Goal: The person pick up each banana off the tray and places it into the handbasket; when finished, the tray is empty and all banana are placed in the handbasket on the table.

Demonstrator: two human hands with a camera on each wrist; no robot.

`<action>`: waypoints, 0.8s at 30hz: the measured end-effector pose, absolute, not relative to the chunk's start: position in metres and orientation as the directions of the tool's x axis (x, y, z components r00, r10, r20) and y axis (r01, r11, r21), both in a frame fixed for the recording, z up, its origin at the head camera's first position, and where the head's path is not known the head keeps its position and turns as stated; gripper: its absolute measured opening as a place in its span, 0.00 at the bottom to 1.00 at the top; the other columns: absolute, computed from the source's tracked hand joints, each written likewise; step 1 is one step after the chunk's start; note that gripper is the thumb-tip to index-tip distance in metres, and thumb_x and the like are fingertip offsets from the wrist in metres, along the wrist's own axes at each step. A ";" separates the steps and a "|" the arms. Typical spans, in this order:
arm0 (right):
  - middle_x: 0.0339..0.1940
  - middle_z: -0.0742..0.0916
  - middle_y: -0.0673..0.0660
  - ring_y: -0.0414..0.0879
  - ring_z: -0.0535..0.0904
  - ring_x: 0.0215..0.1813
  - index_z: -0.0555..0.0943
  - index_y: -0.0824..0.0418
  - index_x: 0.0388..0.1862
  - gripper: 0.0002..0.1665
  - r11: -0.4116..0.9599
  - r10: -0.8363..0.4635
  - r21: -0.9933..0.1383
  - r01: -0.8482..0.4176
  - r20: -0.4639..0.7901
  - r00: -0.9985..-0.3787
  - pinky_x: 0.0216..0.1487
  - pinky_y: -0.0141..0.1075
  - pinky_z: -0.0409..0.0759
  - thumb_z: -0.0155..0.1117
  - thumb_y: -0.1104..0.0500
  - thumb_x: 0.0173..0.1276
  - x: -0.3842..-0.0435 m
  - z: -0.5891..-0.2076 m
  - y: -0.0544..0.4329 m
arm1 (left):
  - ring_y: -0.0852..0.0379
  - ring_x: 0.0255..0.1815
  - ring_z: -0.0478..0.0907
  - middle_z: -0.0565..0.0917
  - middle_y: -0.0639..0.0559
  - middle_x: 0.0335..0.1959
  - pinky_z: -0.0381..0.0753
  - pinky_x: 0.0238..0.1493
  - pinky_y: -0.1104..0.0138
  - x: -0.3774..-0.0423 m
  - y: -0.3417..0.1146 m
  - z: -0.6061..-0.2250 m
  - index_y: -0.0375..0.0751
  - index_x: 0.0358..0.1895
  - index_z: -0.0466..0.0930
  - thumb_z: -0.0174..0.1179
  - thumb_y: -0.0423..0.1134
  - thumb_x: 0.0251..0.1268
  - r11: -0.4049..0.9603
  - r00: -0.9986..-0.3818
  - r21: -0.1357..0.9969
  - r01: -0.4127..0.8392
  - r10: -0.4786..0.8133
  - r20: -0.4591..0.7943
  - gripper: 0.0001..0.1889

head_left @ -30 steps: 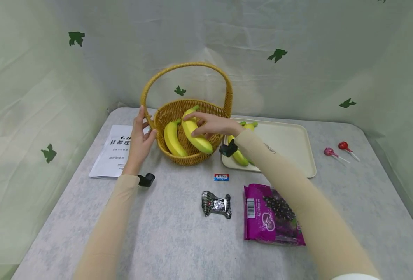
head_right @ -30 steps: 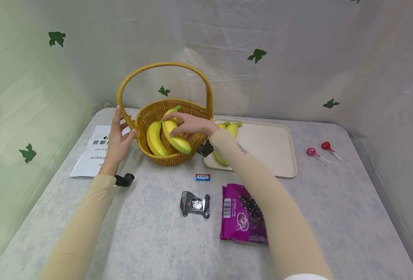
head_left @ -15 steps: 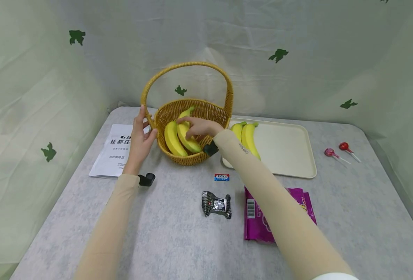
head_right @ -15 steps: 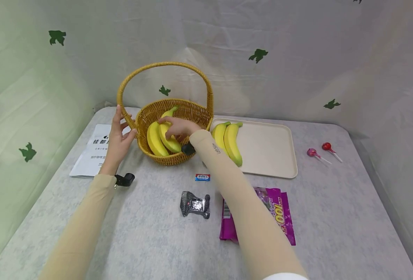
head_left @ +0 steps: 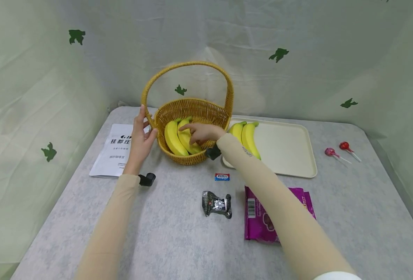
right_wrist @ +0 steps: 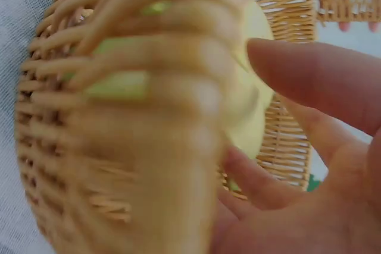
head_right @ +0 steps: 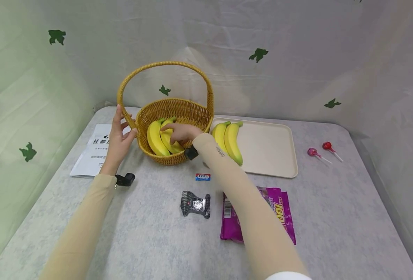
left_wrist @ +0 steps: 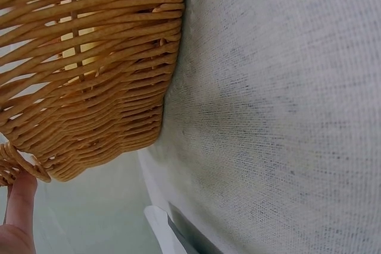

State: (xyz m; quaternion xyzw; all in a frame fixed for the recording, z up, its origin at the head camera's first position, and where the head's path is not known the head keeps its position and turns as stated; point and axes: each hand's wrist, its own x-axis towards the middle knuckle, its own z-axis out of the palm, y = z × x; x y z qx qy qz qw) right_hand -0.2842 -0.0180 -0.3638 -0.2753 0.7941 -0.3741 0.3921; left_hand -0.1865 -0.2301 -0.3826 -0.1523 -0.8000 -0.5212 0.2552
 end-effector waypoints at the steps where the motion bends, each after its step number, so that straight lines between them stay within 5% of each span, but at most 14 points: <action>1: 0.58 0.71 0.64 0.49 0.72 0.47 0.61 0.54 0.74 0.37 0.549 -0.735 -0.823 -0.146 -0.391 -0.554 0.48 0.40 0.76 0.55 0.68 0.66 -0.285 -0.363 -0.014 | 0.28 0.62 0.64 0.58 0.32 0.66 0.75 0.57 0.53 -0.187 -0.230 -0.383 0.78 0.73 0.49 0.52 0.27 0.69 0.413 -0.821 0.753 0.512 -0.022 0.570 0.42; 5: 0.69 0.67 0.66 0.54 0.70 0.62 0.64 0.59 0.72 0.32 0.444 -0.741 -0.883 -0.149 -0.269 -0.615 0.58 0.48 0.75 0.56 0.66 0.69 -0.285 -0.359 0.007 | 0.27 0.62 0.64 0.58 0.31 0.66 0.75 0.57 0.51 -0.187 -0.229 -0.383 0.87 0.69 0.47 0.53 0.28 0.70 0.425 -0.811 0.739 0.523 -0.019 0.585 0.44; 14: 0.58 0.76 0.62 0.59 0.76 0.56 0.69 0.61 0.66 0.26 0.260 -0.693 -0.957 -0.131 -0.090 -0.716 0.56 0.55 0.75 0.57 0.64 0.69 -0.287 -0.357 0.081 | 0.29 0.62 0.65 0.59 0.32 0.65 0.73 0.55 0.43 -0.186 -0.227 -0.382 0.85 0.71 0.46 0.51 0.22 0.67 0.442 -0.816 0.738 0.510 -0.024 0.578 0.48; 24: 0.63 0.73 0.69 0.60 0.75 0.55 0.66 0.65 0.68 0.28 0.280 -0.565 -0.958 -0.055 -0.118 -0.817 0.57 0.54 0.75 0.55 0.64 0.70 -0.287 -0.376 0.167 | 0.34 0.63 0.65 0.58 0.34 0.66 0.71 0.56 0.40 -0.185 -0.227 -0.383 0.82 0.72 0.45 0.49 0.20 0.66 0.447 -0.829 0.751 0.486 -0.034 0.558 0.49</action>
